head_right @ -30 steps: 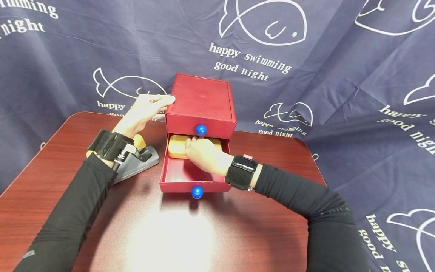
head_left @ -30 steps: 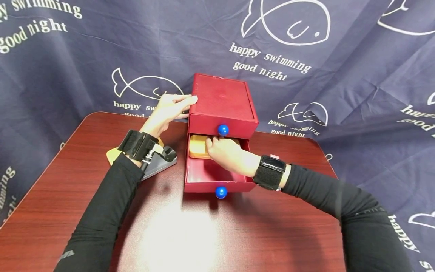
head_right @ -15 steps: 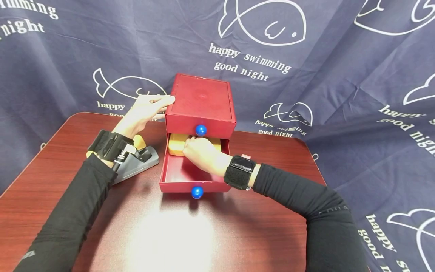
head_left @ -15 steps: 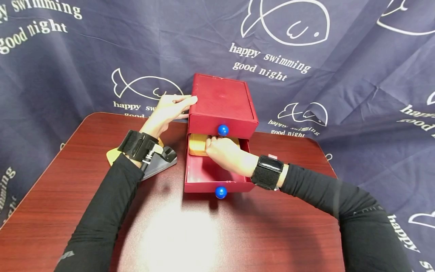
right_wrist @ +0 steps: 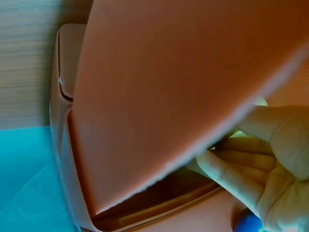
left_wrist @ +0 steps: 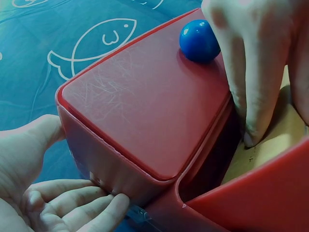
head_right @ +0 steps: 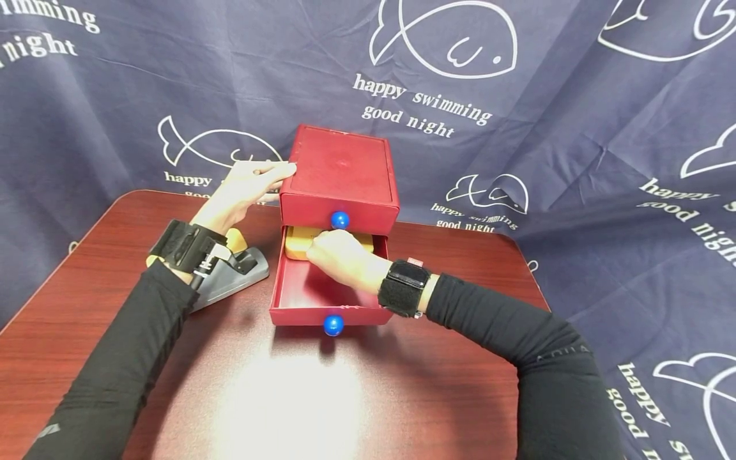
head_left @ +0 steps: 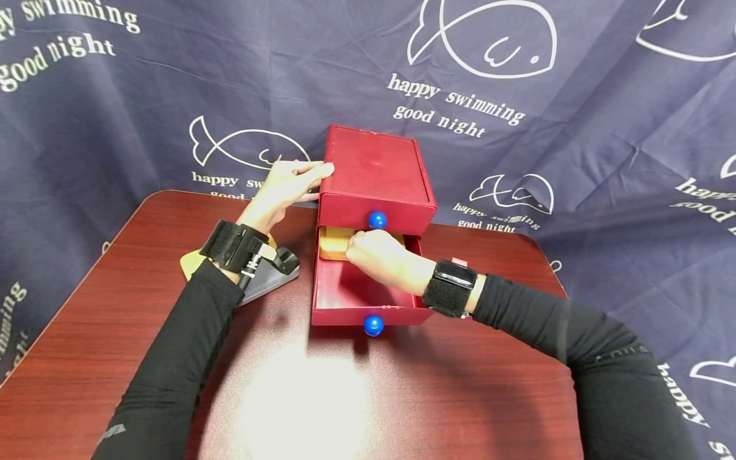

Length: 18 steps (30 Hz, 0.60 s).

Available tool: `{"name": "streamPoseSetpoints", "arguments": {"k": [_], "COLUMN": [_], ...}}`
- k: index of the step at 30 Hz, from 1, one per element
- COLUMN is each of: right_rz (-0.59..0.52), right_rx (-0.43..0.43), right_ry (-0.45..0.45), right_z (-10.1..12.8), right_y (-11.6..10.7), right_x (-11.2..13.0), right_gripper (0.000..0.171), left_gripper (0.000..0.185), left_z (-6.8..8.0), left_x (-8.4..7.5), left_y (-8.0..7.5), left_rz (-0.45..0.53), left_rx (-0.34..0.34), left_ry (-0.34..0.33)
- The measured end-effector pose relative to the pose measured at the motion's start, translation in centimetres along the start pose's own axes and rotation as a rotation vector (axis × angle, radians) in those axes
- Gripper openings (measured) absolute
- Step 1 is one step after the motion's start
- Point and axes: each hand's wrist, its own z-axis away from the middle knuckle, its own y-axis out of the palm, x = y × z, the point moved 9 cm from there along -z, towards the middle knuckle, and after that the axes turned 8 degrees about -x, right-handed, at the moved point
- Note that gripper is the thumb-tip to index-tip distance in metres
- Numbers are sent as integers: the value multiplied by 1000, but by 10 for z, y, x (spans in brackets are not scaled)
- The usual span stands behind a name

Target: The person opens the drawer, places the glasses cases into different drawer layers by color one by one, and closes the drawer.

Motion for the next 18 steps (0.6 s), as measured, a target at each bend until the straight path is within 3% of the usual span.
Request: {"name": "streamPoseSetpoints", "arguments": {"k": [18], "right_rz": [67], "right_rx": [-18], "right_ry": [-13], "right_z": [1], "right_y": [1], "right_x": [3], "right_gripper": [8], "left_gripper": [55], "left_z": [0], "left_x": [0], "left_y": [1], "left_rz": [-4], "left_rx": [-5], "left_ry": [-9]}}
